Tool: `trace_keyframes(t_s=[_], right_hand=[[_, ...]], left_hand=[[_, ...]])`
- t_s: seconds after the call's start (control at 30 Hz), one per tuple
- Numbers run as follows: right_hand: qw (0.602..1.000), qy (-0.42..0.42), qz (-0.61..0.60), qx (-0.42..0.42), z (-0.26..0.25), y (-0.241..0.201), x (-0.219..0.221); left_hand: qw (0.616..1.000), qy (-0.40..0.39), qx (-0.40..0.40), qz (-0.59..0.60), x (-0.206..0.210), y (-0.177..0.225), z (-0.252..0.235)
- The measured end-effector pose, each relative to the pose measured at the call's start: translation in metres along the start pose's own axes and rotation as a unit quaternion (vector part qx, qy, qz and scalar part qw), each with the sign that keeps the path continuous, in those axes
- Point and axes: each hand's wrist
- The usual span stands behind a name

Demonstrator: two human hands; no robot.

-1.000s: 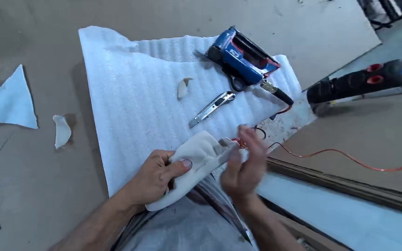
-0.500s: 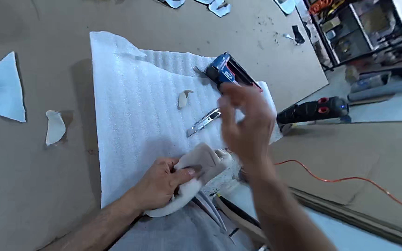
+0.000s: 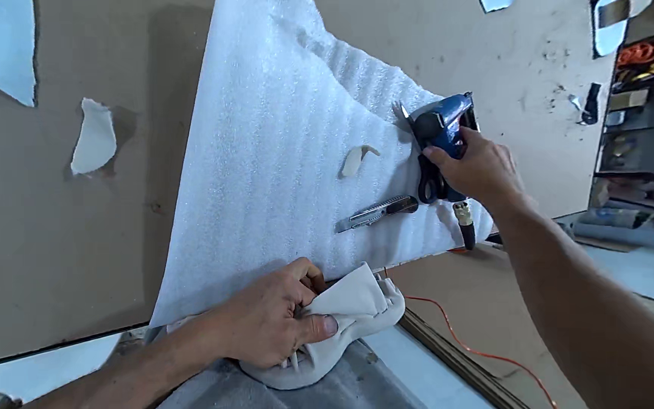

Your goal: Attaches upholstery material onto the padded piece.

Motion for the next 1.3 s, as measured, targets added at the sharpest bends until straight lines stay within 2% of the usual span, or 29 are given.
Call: trace_keyframes(t_s=[0.13, 0.23, 0.33, 0.4, 0.5, 0.6, 0.83, 1.13, 1.2, 1.3], right_hand=[[1.0, -0.006, -0.002, -0.005, 0.018, 0.004, -0.04], [0.992, -0.049, -0.112, 0.043, 0.061, -0.003, -0.106], [0.941, -0.188, -0.241, 0.146, 0.131, -0.047, -0.158], [0.9, -0.318, -0.239, 0.178, 0.166, -0.077, -0.172], [0.853, -0.47, -0.184, 0.133, 0.184, -0.103, -0.166], [0.823, -0.527, -0.172, 0.123, 0.183, -0.113, -0.156], [0.782, -0.583, -0.168, 0.145, 0.176, -0.115, -0.142], [0.764, -0.607, -0.188, 0.115, 0.179, -0.12, -0.141], [0.804, -0.557, -0.188, 0.089, 0.18, -0.112, -0.149], [0.916, -0.35, -0.178, 0.076, 0.175, -0.08, -0.158]], left_hand=[[0.999, -0.025, -0.018, -0.019, -0.002, 0.001, -0.001], [0.999, -0.038, -0.02, -0.027, -0.001, 0.0, -0.002], [0.999, -0.032, -0.02, -0.022, 0.0, 0.0, -0.002], [0.999, -0.028, -0.02, -0.02, 0.001, 0.0, -0.001], [0.998, -0.047, -0.025, -0.034, 0.0, 0.003, -0.002], [0.997, -0.057, -0.019, -0.041, -0.002, 0.005, -0.002], [0.998, -0.049, 0.003, -0.045, 0.001, 0.0, -0.003], [0.999, -0.039, 0.015, -0.034, 0.004, -0.006, -0.005], [0.999, -0.038, -0.005, -0.037, 0.002, -0.004, -0.006], [0.997, -0.039, -0.057, -0.028, 0.001, 0.003, -0.005]])
Point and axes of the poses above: each hand's wrist, its own z-axis away from the middle knuckle, its own x-axis out of the palm, y = z × x, and after that the axes turned 6 degrees about y, right-handed
